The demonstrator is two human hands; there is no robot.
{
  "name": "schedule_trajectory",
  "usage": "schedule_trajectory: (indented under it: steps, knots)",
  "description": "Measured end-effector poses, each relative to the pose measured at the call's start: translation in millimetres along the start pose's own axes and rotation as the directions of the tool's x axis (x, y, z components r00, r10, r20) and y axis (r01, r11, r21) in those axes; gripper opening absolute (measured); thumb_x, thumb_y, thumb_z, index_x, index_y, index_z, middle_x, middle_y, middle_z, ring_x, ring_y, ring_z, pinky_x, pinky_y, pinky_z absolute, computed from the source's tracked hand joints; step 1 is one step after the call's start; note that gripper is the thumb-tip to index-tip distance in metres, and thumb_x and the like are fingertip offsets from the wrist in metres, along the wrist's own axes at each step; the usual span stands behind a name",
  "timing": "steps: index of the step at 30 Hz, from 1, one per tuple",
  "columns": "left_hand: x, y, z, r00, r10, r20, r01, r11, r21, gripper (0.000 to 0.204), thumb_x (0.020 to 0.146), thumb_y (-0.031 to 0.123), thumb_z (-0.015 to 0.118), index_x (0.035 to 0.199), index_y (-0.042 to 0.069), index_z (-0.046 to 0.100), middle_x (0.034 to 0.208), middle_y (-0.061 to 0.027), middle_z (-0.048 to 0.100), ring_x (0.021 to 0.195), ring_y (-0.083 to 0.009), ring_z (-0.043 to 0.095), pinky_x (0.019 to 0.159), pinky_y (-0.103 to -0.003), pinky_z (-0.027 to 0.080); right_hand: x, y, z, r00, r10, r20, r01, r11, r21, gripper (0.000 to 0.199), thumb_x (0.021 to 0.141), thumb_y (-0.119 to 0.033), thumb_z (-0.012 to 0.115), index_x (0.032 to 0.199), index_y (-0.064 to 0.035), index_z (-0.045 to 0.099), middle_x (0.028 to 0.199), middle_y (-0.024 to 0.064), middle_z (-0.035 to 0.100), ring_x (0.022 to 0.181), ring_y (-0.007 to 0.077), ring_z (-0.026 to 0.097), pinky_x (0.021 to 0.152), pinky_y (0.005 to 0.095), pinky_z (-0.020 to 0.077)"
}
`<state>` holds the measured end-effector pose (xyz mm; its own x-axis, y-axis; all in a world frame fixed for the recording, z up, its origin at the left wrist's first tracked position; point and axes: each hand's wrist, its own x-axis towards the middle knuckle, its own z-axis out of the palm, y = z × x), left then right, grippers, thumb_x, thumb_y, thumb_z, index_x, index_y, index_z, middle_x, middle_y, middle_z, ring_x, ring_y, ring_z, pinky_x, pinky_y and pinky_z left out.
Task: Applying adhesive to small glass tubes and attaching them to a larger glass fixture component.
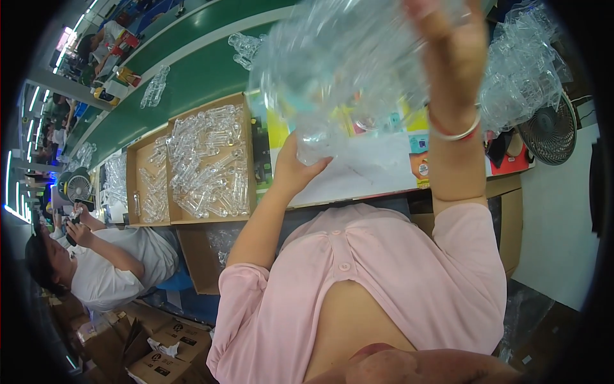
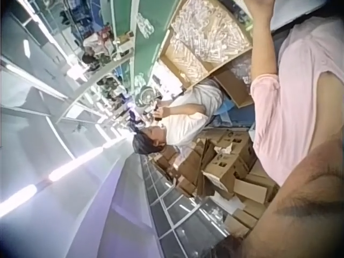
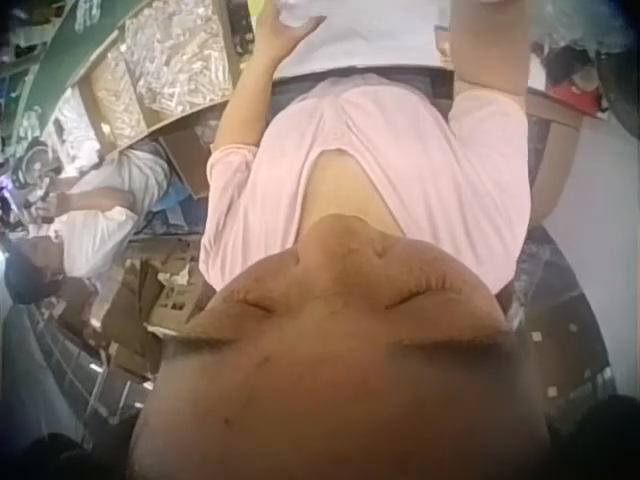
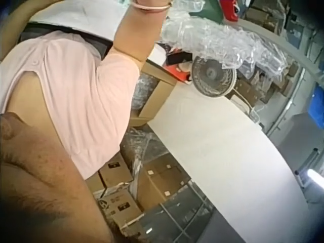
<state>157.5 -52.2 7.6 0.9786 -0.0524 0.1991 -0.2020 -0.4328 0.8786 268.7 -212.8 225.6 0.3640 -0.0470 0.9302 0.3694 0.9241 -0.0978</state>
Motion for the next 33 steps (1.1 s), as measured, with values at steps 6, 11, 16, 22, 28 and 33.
schedule_trajectory:
  steps: [6,11,16,22,28,33]
  knots:
    - [-1,9,-6,0.997,-0.081,-0.004,0.080,0.996,-0.049,0.065,0.060,0.017,0.077,0.115,0.003,0.046,0.106,-0.0123,0.057,0.100,-0.0238,0.055,0.086,-0.032,0.042,-21,-10,-10,0.959,0.247,-0.142,-0.218,0.312,-0.925,0.040,0.076,-0.011,0.068,0.111,-0.0034,0.051,0.095,0.0053,0.059,0.086,0.0111,0.054,0.077,0.0235,0.0446]
    - [-1,19,-9,0.994,-0.105,0.013,0.105,0.993,-0.060,0.064,0.060,0.015,0.077,0.115,0.003,0.047,0.106,-0.0116,0.058,0.099,-0.0222,0.056,0.085,-0.032,0.043,-93,21,-36,0.884,0.422,-0.202,-0.217,-0.013,-0.976,0.042,0.071,-0.016,0.069,0.108,-0.0048,0.053,0.097,0.0071,0.059,0.089,0.0199,0.057,0.080,0.0291,0.0446]
    - [-1,15,-10,0.990,-0.138,0.035,0.141,0.985,-0.103,0.064,0.060,0.015,0.078,0.114,0.004,0.047,0.107,-0.0112,0.058,0.099,-0.0214,0.056,0.084,-0.032,0.043,-151,29,-55,0.802,0.506,-0.319,-0.263,-0.180,-0.948,0.046,0.071,-0.030,0.070,0.108,-0.0085,0.055,0.103,0.0083,0.060,0.088,0.0257,0.059,0.077,0.0315,0.0466]
    - [-5,-6,-2,0.967,-0.221,0.126,0.228,0.973,-0.044,0.069,0.059,0.017,0.079,0.117,0.003,0.045,0.109,-0.0123,0.057,0.101,-0.0228,0.055,0.086,-0.033,0.043,-148,16,-62,0.757,0.549,-0.353,-0.361,-0.098,-0.927,0.029,0.077,-0.026,0.064,0.099,-0.0075,0.061,0.096,0.0093,0.063,0.073,0.0247,0.061,0.069,0.0321,0.0475]
    - [-8,-27,9,0.978,-0.200,0.066,0.202,0.979,-0.036,0.056,0.056,0.018,0.081,0.103,0.000,0.057,0.098,-0.0103,0.063,0.093,-0.0209,0.059,0.082,-0.030,0.044,-140,20,-63,0.785,0.560,-0.264,-0.087,-0.323,-0.942,0.012,0.081,-0.012,0.055,0.090,-0.0067,0.061,0.085,0.0104,0.062,0.073,0.0292,0.060,0.067,0.0357,0.0482]
    - [-11,-33,6,0.954,-0.268,0.133,0.270,0.963,0.009,0.095,0.052,0.019,0.083,0.130,0.003,0.032,0.123,-0.0153,0.047,0.114,-0.0263,0.046,0.096,-0.034,0.036,-122,22,-57,0.796,0.592,-0.126,0.089,-0.320,-0.943,0.012,0.080,-0.006,0.053,0.091,-0.0056,0.057,0.082,0.0114,0.060,0.073,0.0302,0.059,0.064,0.0359,0.0486]
